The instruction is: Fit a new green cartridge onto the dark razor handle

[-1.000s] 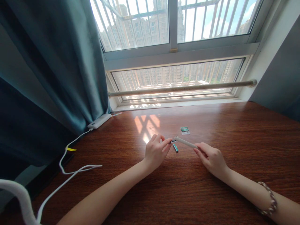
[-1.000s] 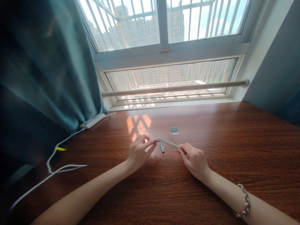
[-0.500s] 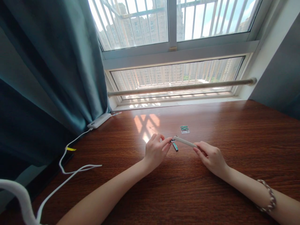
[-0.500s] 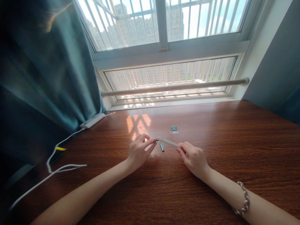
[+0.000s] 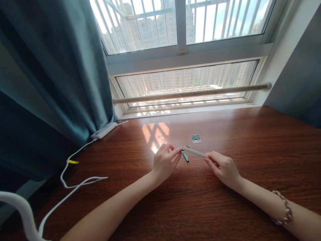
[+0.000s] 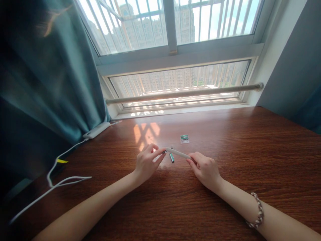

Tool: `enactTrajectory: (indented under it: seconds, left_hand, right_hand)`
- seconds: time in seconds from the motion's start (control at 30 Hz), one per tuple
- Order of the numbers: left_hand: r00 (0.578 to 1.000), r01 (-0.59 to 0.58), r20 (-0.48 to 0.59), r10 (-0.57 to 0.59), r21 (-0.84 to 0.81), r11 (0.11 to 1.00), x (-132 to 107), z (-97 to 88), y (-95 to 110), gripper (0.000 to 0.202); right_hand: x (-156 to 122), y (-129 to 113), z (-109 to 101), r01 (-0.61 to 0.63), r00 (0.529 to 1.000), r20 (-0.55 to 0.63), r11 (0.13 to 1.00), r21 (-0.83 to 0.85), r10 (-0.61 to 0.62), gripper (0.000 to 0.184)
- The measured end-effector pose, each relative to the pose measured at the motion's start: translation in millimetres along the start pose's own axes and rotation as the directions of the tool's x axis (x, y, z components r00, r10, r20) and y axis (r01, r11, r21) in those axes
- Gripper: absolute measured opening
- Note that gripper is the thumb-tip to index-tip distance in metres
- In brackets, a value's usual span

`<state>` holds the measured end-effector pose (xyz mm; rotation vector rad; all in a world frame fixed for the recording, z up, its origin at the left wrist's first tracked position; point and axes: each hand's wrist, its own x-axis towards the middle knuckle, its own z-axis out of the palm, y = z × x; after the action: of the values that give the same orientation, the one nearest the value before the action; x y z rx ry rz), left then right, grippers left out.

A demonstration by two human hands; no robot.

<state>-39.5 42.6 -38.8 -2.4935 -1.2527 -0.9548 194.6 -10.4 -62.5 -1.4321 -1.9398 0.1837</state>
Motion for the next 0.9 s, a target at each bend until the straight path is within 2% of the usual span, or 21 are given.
enactTrajectory:
  seconds: [0.2,0.47,0.73,0.8,0.9]
  left_hand:
    - [1.0,-0.017,-0.009,0.017,0.005,1.0,-0.9,0.6,-0.8,0.02]
    - [1.0,-0.023,-0.006,0.023,-0.013,1.0,0.5,-1.8,0.2,0.02]
    - [1.0,-0.025,-0.015,0.025,-0.017,1.0,-0.9,-0.4,-1.6,0.02]
    - [1.0,-0.022,-0.011,0.022,-0.018,1.0,-0.8,-0.7,-1.5,0.02]
    - [1.0,-0.026,-0.018,0.025,-0.03,0.999,-0.5,-1.1,-1.0,0.02]
  right_hand:
    - [0.6,5.9,2.2,-0.088,0.992,-0.091,0.995,0.047,0.092,0.028]
    - [-0.5,-1.6,-0.6,0.029,0.999,0.019,1.0,0.006,-0.029,0.028]
    - [-0.2,3.1,1.0,-0.077,0.994,-0.078,0.997,0.009,0.078,0.028]
    - [-0.2,2.5,0.3,-0.08,0.994,-0.069,0.996,0.029,0.081,0.028]
    - [-0.3,1.0,-0.3,-0.025,0.999,-0.021,0.999,0.022,0.026,0.028]
